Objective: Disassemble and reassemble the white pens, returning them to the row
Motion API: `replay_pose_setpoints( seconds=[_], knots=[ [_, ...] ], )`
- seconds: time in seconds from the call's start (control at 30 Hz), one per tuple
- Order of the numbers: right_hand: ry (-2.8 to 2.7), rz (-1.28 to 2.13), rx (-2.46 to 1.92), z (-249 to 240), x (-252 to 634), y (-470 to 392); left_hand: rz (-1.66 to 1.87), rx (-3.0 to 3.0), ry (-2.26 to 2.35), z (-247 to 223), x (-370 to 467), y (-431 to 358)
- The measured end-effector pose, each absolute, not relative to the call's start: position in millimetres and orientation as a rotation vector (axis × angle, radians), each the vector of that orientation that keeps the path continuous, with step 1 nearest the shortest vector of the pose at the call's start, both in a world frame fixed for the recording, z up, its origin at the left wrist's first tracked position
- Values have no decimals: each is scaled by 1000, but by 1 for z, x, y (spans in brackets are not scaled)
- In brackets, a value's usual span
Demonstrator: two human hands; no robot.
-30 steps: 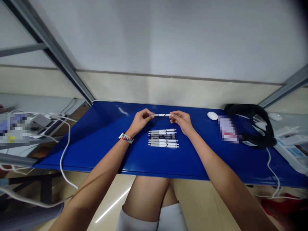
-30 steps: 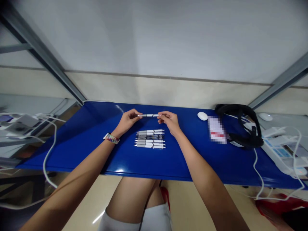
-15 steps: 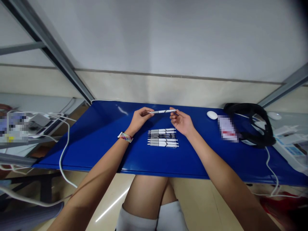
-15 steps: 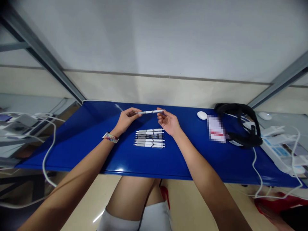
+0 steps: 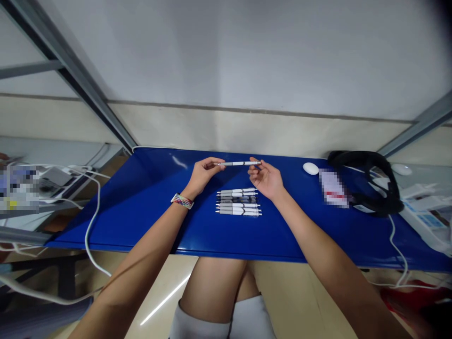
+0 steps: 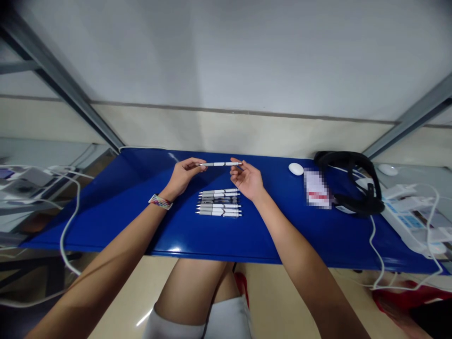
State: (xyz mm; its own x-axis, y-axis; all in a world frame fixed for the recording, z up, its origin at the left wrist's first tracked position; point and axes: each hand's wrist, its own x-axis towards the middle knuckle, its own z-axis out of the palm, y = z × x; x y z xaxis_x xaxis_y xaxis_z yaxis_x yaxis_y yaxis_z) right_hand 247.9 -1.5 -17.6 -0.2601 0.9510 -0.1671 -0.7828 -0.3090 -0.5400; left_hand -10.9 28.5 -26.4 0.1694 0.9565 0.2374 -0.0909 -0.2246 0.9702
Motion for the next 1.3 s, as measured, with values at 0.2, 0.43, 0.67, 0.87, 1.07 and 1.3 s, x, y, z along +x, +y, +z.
replay_pose_setpoints(
  seconds=[0.2, 0.43, 0.67, 0.87, 1.07, 1.3],
  knots=[
    [-459, 1857, -558, -15, 249, -3, 1318, 1422, 897, -27, -12, 29],
    [-517, 1772, -608, -17, 245, -2, 1290, 1484, 897, -32, -12, 31],
    [-496, 1752, -554, -14, 243, -3, 1276, 1488, 891, -31, -10, 30],
    [-473, 1751, -569, -14, 243, -5, 1290, 1481, 896, -29, -9, 28],
    [-471, 1733, -535, -15, 243, -5, 1284, 1475, 886, -29, -7, 27],
    [-410, 1727, -522, -14, 240, -6, 1291, 1464, 899, -30, -7, 29]
  ],
)
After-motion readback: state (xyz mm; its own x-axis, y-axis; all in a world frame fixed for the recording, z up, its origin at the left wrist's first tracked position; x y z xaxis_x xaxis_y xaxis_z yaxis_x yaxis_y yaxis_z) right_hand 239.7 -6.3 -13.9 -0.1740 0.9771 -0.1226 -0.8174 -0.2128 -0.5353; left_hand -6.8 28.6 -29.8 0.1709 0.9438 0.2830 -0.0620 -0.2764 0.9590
